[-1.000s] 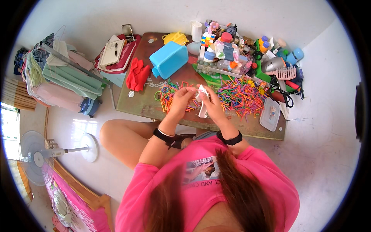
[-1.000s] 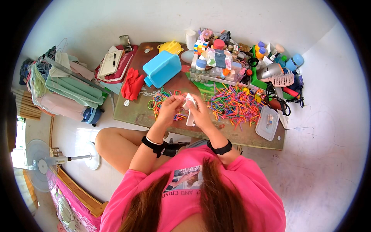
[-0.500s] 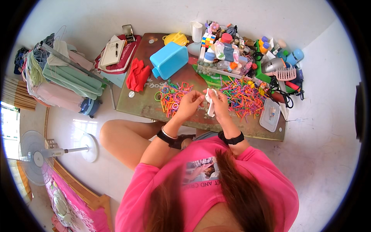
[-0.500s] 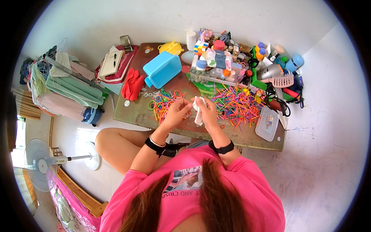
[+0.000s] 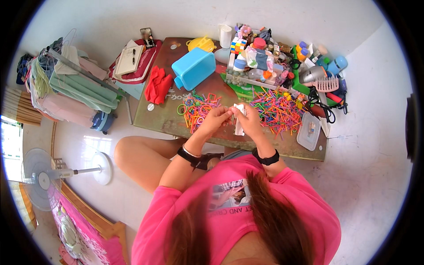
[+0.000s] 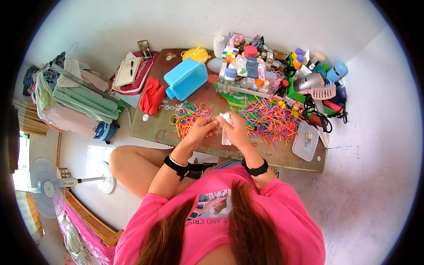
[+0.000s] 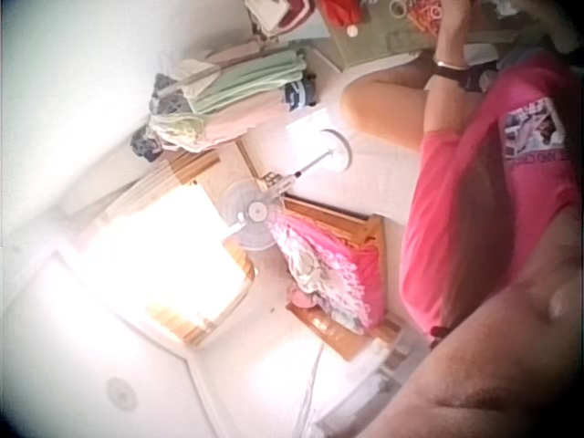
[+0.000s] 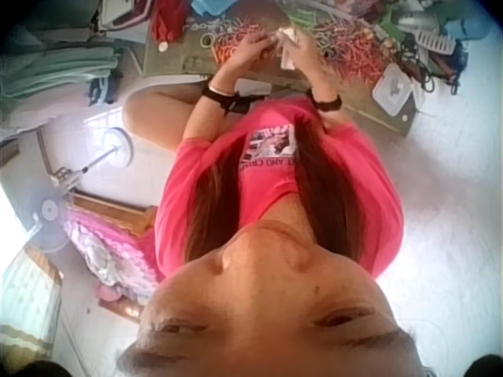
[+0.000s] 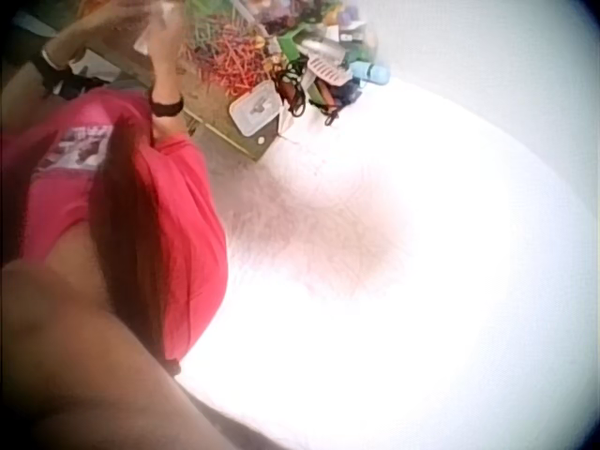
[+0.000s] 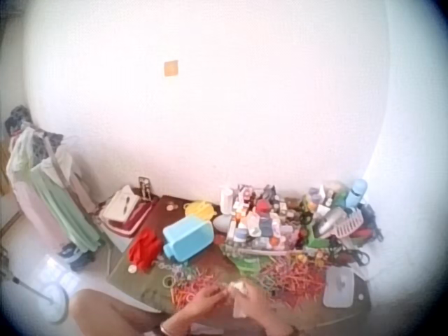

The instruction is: The person assembles colorful plastic chain links together by hand while sitting at a desk.

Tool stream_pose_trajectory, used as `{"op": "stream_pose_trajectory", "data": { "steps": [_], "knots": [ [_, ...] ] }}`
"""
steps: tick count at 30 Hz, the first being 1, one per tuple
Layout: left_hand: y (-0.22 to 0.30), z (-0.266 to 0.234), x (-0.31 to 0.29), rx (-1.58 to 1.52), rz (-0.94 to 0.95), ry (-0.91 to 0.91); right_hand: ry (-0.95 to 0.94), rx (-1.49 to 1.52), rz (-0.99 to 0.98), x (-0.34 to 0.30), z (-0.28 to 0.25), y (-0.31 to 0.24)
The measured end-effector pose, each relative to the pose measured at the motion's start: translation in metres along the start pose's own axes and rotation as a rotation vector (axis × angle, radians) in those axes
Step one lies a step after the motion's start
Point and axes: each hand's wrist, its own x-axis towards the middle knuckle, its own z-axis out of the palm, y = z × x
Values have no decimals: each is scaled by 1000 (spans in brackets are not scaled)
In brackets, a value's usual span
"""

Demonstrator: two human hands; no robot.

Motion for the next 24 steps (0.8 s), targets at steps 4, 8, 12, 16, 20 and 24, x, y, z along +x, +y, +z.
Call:
{"op": "stream_pose_trajectory", "data": {
  "steps": [4,8,12,16,20,24],
  "knots": [
    [2,13,0,119,97,104,109,130,96,0,1,1],
    [2,-5,5,531,251,288,246,222,85,5,-14,-4],
    [4,-10,4,504,302,296,84,104,144,6,-25,3],
    [3,0,2,697,370,240,-14,300,336,2,-10,7],
    [2,0,3,767,408,272,55,127,210,4,-11,29],
    [-7,-21,12,776,399,384,183,-391,-81,10,-39,40]
  ]
}}
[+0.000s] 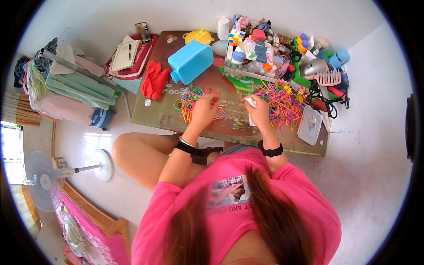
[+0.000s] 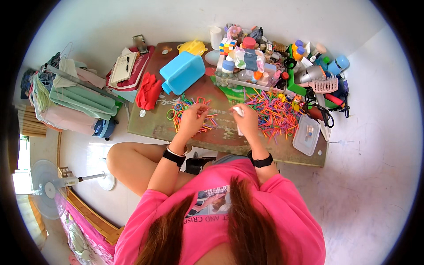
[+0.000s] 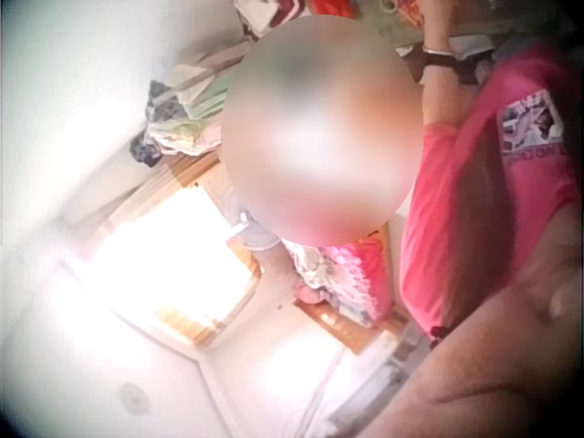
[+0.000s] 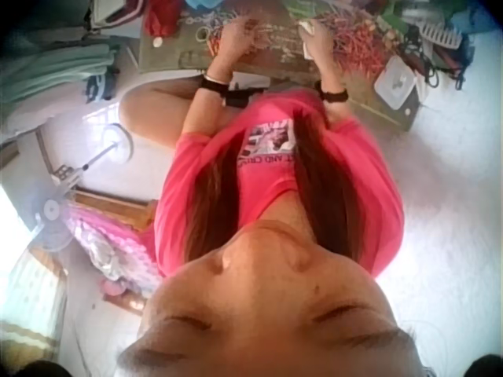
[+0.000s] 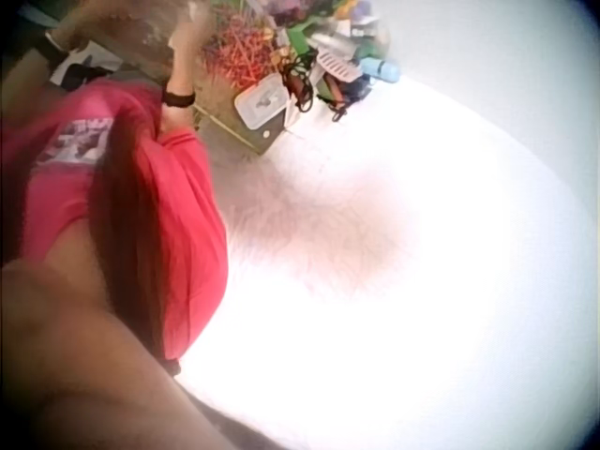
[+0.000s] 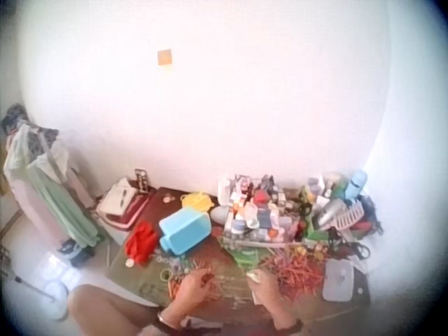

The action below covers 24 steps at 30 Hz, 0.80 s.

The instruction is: The person assembles colorful plastic chain links together by hand while sitting at a desk.

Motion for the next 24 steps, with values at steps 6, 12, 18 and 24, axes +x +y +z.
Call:
{"op": "stream_pose_trajectory", "data": {
  "steps": [6,12,18,24],
  "knots": [
    [-24,0,2,209,-19,-14,142,-416,-45,3,-39,14],
    [-25,19,0,470,85,-67,51,-442,45,2,-37,11],
    [-32,26,2,647,74,-77,-46,-152,-24,-2,-6,27],
    [-26,16,2,380,54,32,-317,581,425,0,11,32]
  ]
}}
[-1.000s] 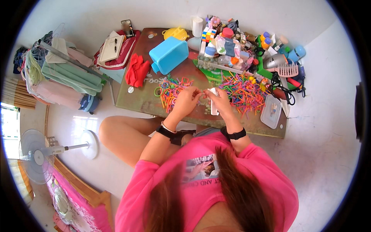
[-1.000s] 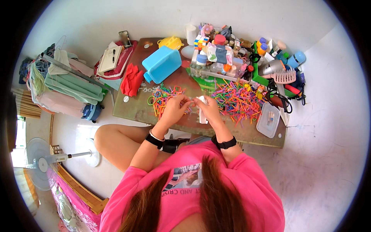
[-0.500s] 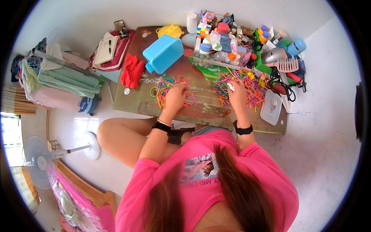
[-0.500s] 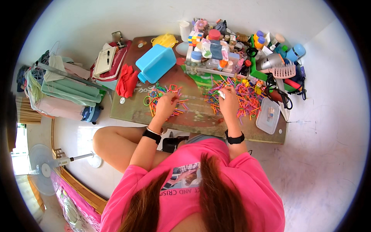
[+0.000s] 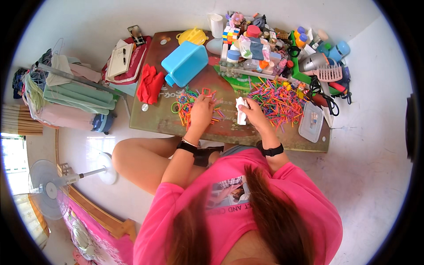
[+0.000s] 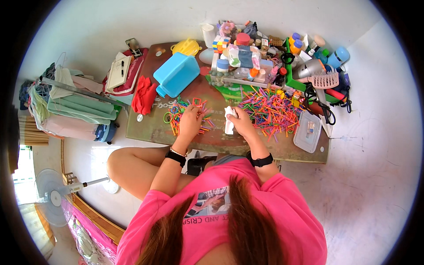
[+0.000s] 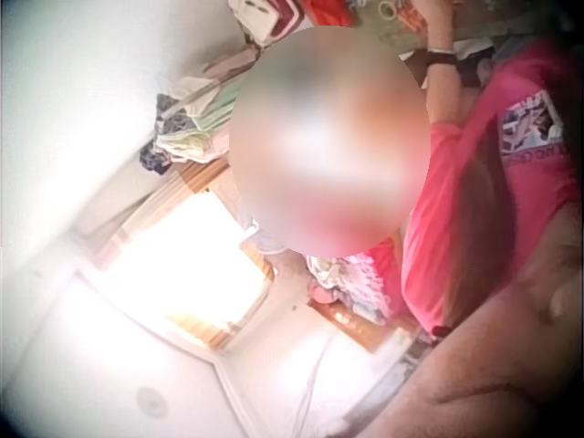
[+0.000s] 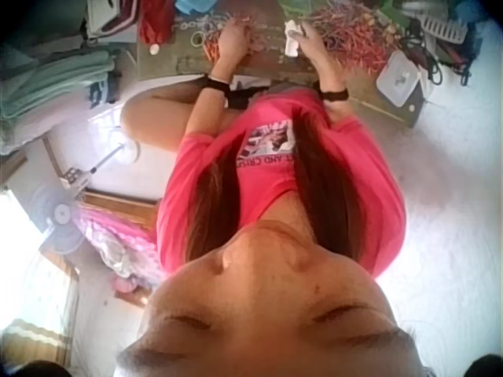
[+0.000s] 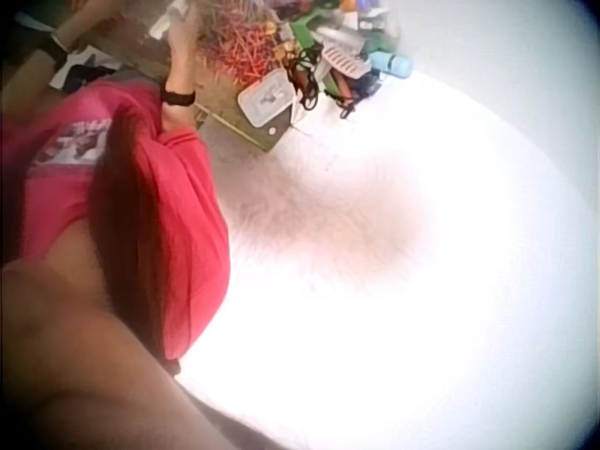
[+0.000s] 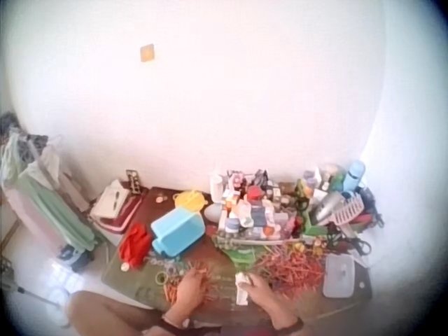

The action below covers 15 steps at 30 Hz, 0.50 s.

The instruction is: The person assembles colorful plastic chain links together by hand while sitting at a desk.

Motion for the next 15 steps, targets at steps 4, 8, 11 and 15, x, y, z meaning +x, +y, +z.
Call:
{"op": "stream_pose_trajectory", "data": {
  "steps": [4,8,11,15],
  "knots": [
    [-1,-4,3,-57,-16,60,-9,100,56,-5,8,-10],
    [-1,-10,1,-144,-159,-32,-16,11,8,-7,19,-14],
    [1,-18,2,-292,-323,-114,-28,-9,30,-7,21,-13],
    [-16,-8,2,-506,-392,-17,47,70,-33,-8,29,-12]
  ]
}}
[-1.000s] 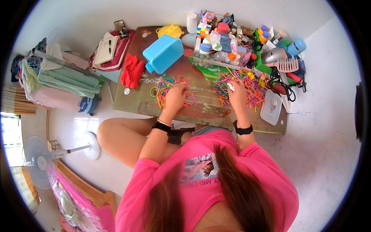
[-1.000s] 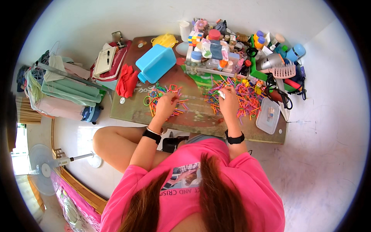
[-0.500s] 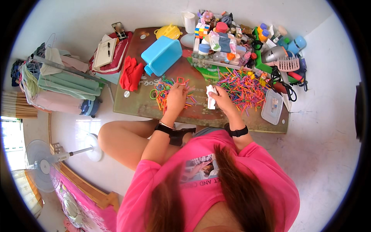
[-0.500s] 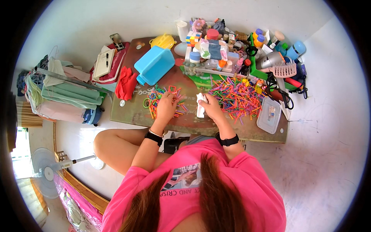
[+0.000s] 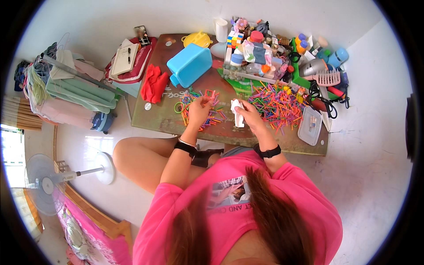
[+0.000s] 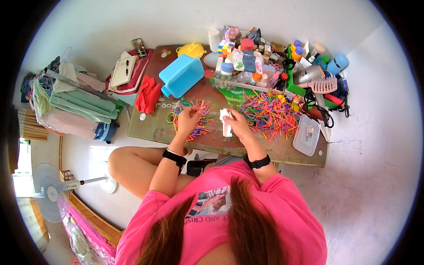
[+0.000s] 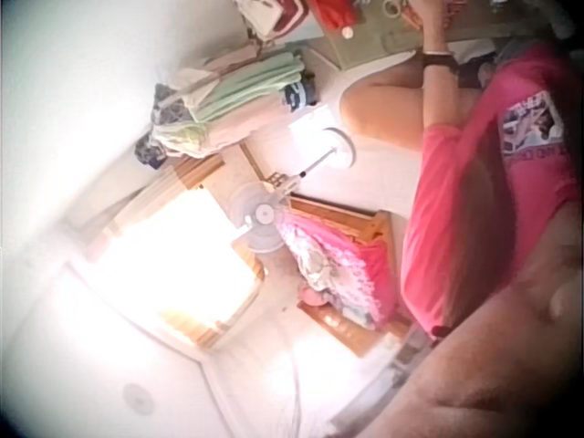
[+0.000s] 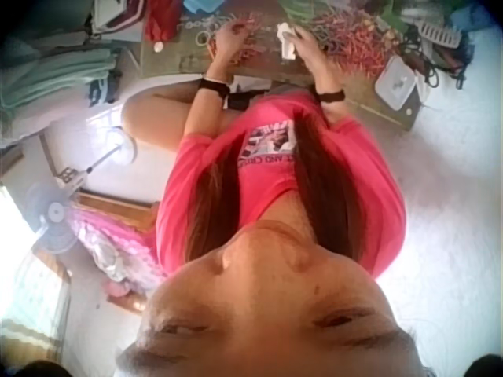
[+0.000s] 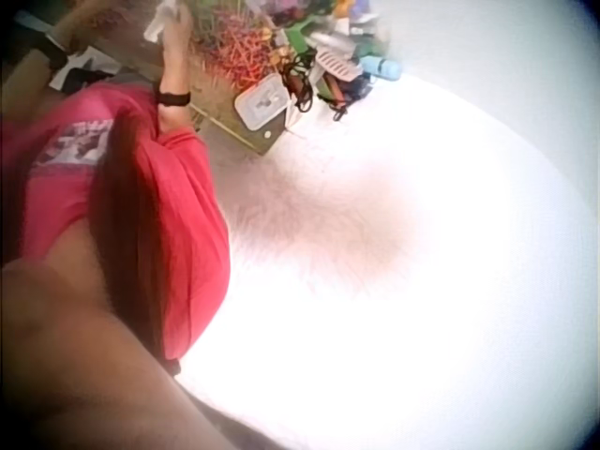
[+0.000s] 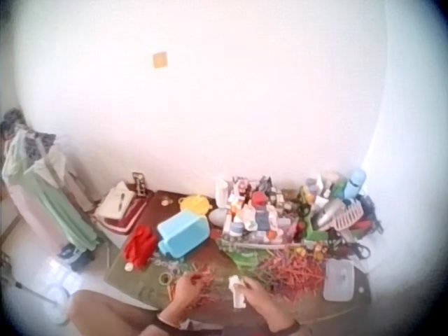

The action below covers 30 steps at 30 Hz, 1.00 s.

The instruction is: The person assembles colorful plastic chain links together by hand while sitting at a desk.

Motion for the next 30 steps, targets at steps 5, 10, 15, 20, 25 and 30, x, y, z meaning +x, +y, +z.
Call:
{"op": "stream_pose_trajectory", "data": {
  "steps": [5,10,15,20,25,30],
  "knots": [
    [4,3,-5,-228,23,-26,19,163,35,-5,4,-5],
    [32,25,-32,-373,5,-249,33,213,-38,-10,32,-5],
    [42,18,-42,-370,-14,-387,56,189,-110,-15,33,-17],
    [60,2,-41,-358,-35,-509,148,119,-166,-14,18,-34],
    [70,-8,-46,-491,-104,-459,207,198,-271,-7,-9,-56],
    [62,3,-41,-628,-75,-438,-57,224,-65,-29,40,-44]
  ]
}}
